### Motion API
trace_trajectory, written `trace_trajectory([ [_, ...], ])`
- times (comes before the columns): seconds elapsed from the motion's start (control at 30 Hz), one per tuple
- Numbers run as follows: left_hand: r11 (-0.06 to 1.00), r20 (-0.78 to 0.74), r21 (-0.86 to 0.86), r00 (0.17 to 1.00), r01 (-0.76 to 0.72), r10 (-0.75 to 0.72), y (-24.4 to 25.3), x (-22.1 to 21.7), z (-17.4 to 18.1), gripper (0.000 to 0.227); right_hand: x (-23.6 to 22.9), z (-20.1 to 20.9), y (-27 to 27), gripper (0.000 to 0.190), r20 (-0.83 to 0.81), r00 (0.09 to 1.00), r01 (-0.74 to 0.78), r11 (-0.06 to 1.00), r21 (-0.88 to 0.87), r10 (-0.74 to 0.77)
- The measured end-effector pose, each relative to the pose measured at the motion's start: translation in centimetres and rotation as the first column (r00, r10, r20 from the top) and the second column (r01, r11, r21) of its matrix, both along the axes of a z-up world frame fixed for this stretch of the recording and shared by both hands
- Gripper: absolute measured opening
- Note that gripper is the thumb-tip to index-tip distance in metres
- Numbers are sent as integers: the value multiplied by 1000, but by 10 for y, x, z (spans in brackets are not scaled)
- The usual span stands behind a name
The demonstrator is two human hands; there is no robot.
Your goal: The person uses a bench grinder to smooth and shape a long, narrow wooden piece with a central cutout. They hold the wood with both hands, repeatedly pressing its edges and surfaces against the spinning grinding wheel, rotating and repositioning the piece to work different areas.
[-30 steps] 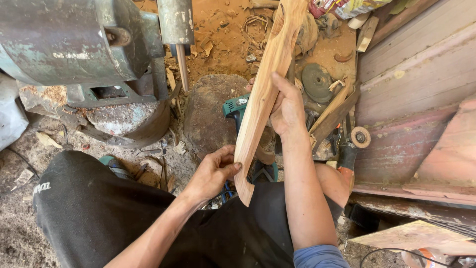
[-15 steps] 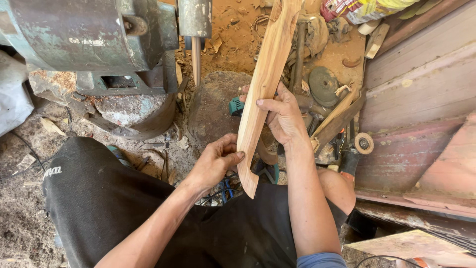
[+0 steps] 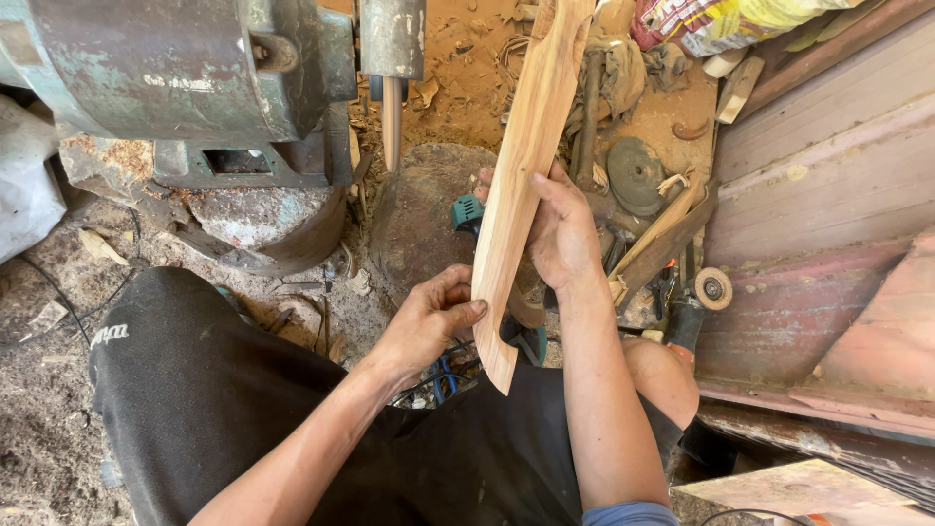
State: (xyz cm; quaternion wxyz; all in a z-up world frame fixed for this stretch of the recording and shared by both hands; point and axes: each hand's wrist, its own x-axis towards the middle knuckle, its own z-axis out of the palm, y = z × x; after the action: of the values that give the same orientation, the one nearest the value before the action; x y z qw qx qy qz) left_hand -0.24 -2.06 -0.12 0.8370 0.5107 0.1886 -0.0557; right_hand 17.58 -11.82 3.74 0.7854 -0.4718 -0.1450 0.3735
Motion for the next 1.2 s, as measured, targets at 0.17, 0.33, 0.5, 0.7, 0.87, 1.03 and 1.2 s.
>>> trace_trajectory([
  [0.17, 971, 40, -240, 999, 13, -4, 0, 0, 3, 33, -2, -7, 7, 61, -98, 994, 56, 998, 40, -52],
  [0.33, 900, 20, -435, 999, -18, 30, 1, -3, 17, 49, 6, -34, 24, 72, 154, 977, 166, 982, -94, -150],
  [0.5, 920, -28, -390, 999, -40, 32, 3, -7, 32, 68, 38, -53, 58, 66, 130, 956, 277, 957, -89, -264],
  [0.7, 934, -10, -330, 990, -135, 139, 23, 9, 21, 46, 69, -69, 105, 70, 200, 948, 273, 957, -103, -249],
  [0.87, 858, 11, -466, 968, -218, 252, 49, 24, 13, 38, 91, -82, 145, 60, 218, 934, 311, 944, -109, -282],
  [1.03, 848, -39, -424, 942, -318, 333, 62, 34, 8, 31, 107, -102, 181, 49, 100, 951, 289, 955, 63, -294],
  [1.2, 840, -58, -399, 925, -367, 377, 77, 40, 7, 28, 114, -126, 202, 31, 109, 971, 176, 947, 268, -211],
])
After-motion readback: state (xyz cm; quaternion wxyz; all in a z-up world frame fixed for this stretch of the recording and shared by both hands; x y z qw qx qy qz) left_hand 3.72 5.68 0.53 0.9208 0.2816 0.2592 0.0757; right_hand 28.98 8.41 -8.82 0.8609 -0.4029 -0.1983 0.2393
